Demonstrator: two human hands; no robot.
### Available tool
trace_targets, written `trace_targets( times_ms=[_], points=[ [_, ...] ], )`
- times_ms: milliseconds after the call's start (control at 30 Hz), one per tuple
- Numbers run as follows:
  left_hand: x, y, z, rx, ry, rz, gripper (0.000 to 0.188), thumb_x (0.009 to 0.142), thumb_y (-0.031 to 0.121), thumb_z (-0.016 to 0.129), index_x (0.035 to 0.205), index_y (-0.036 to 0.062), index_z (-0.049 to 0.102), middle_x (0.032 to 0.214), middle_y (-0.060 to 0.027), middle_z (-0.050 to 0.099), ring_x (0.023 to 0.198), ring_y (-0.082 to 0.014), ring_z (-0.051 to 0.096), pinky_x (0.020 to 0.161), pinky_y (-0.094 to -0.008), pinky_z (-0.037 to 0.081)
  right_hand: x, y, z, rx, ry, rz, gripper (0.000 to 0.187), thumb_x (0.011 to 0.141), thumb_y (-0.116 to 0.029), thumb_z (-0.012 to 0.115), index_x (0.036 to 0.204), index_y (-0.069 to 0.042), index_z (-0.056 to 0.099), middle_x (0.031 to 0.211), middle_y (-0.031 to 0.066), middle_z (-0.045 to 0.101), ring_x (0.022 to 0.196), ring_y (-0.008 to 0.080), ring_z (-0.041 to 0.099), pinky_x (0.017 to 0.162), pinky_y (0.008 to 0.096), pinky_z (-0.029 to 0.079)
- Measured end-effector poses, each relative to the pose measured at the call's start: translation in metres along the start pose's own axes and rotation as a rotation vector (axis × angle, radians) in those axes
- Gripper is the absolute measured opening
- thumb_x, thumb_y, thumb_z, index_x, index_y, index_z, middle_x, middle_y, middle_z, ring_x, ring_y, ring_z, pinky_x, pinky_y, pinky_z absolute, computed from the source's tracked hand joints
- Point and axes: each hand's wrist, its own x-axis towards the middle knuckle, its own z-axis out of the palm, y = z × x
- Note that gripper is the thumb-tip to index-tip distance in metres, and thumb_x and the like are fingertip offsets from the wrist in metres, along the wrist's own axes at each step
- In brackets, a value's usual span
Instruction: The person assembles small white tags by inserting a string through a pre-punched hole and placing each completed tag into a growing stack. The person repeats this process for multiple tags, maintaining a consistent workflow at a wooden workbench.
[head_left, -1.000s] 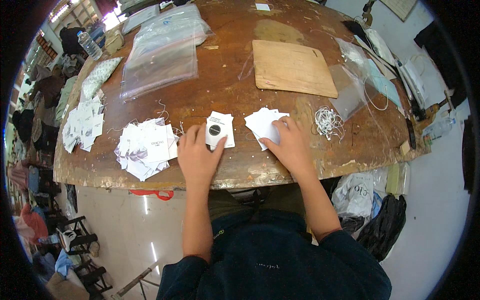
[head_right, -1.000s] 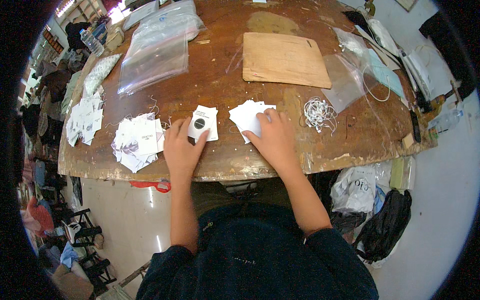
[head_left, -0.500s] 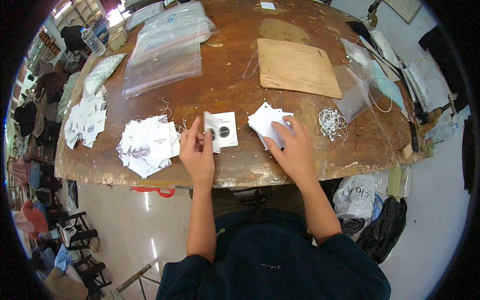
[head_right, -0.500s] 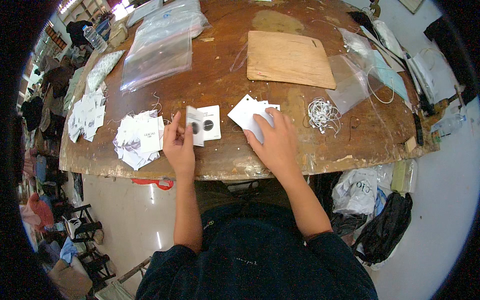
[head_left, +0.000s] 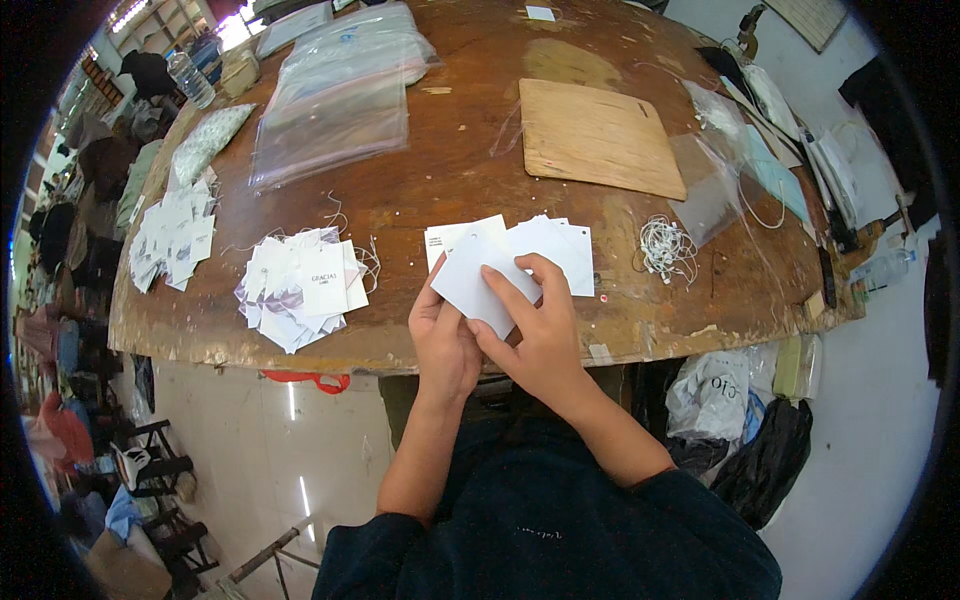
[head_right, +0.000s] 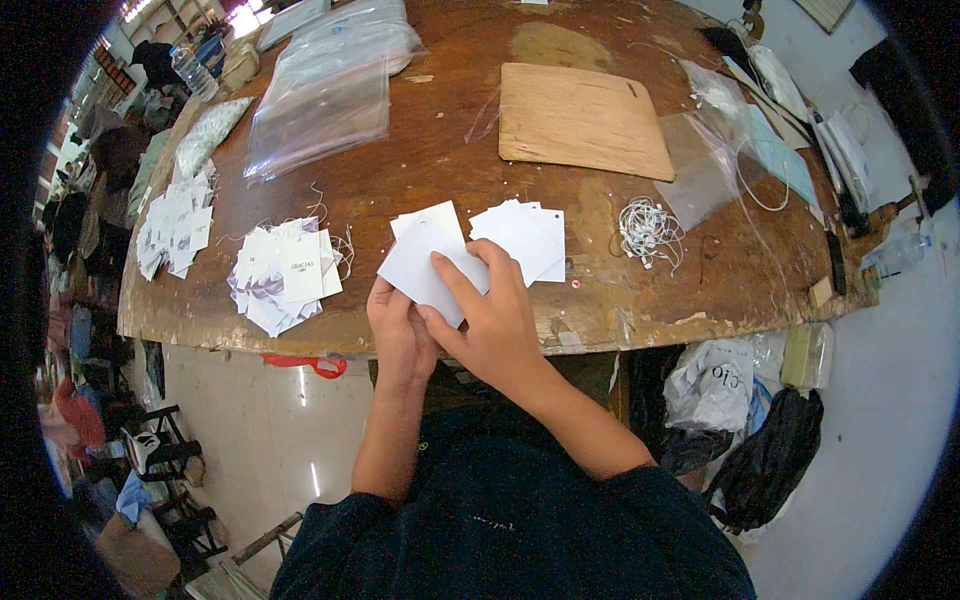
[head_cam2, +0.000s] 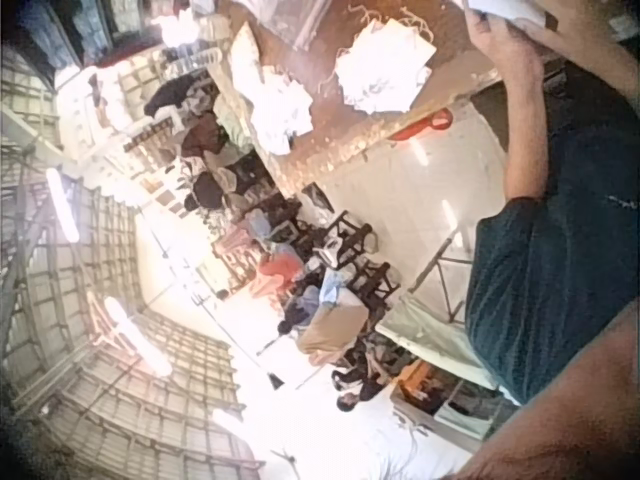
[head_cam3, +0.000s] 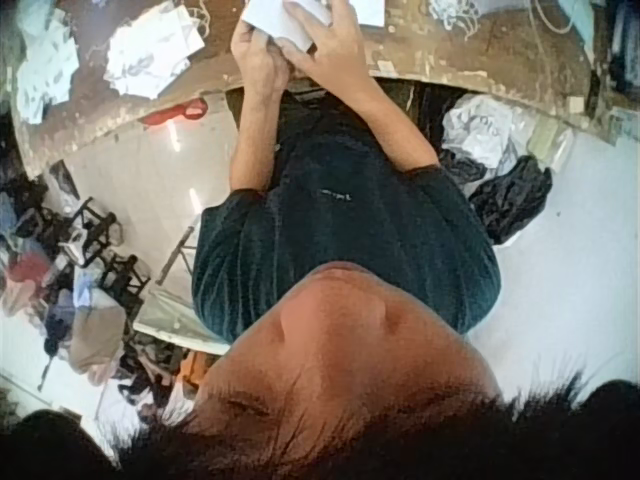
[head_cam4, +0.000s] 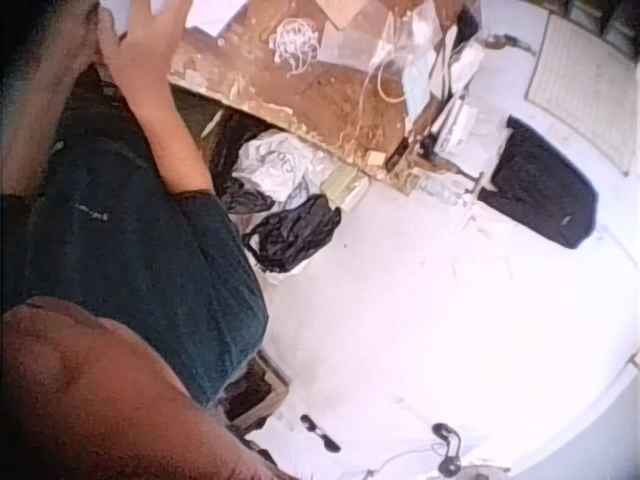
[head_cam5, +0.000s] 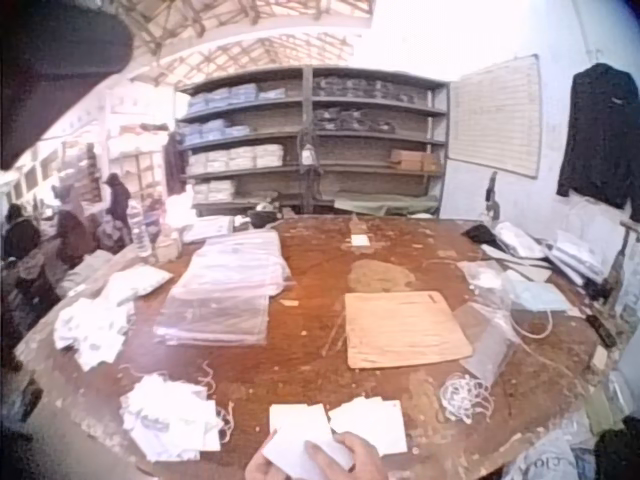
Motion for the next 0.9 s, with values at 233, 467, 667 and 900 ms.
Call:
trace_targets(
  times_ms=[233, 467, 667, 900],
  points=[
    [-0.003, 0.001, 0.004, -0.331, -0.072, -0.064, 0.041, 0.105, 0.025, 0.042, 0.137, -0.0001, 0.041, 0.134, -0.0182, 0.054, 0.119, -0.0258, 0.059, 0.103, -0.0435, 0.049, -0.001, 0.0, 0.003, -0.047, 0.054, -0.02, 0.054, 0.076, -0.023, 0.079, 0.124, -0.004, 0.066, 0.123, 0.0244, 0.052, 0.105, 0.0391, 0.056, 0.089, 0.0453, 0.048],
    [-0.004, 0.001, 0.009, -0.075, -0.061, 0.013, 0.039, 0.104, 0.016, 0.054, 0.138, 0.0011, 0.042, 0.131, -0.0148, 0.057, 0.114, -0.019, 0.061, 0.092, -0.0351, 0.055, -0.003, -0.002, 0.004, -0.067, 0.042, -0.052, 0.057, 0.074, -0.023, 0.081, 0.126, -0.006, 0.066, 0.124, 0.0241, 0.052, 0.105, 0.0386, 0.056, 0.087, 0.0451, 0.048],
    [-0.002, 0.002, 0.01, -0.064, -0.035, 0.007, 0.031, 0.104, 0.017, 0.053, 0.128, -0.0025, 0.052, 0.118, -0.0122, 0.064, 0.104, -0.0175, 0.065, 0.087, -0.0327, 0.057, -0.004, -0.002, 0.007, -0.077, 0.067, -0.059, 0.057, 0.074, -0.023, 0.08, 0.126, -0.006, 0.066, 0.123, 0.0239, 0.052, 0.105, 0.0386, 0.056, 0.087, 0.0454, 0.048],
    [-0.001, 0.0, 0.009, -0.038, -0.032, 0.002, 0.034, 0.104, 0.019, 0.054, 0.129, -0.0047, 0.054, 0.119, -0.0125, 0.064, 0.103, -0.0168, 0.064, 0.085, -0.0321, 0.056, -0.007, 0.0, 0.011, -0.096, 0.09, -0.048, 0.055, 0.076, -0.024, 0.079, 0.127, -0.007, 0.066, 0.124, 0.0238, 0.052, 0.105, 0.0385, 0.056, 0.087, 0.0457, 0.048]
  ],
)
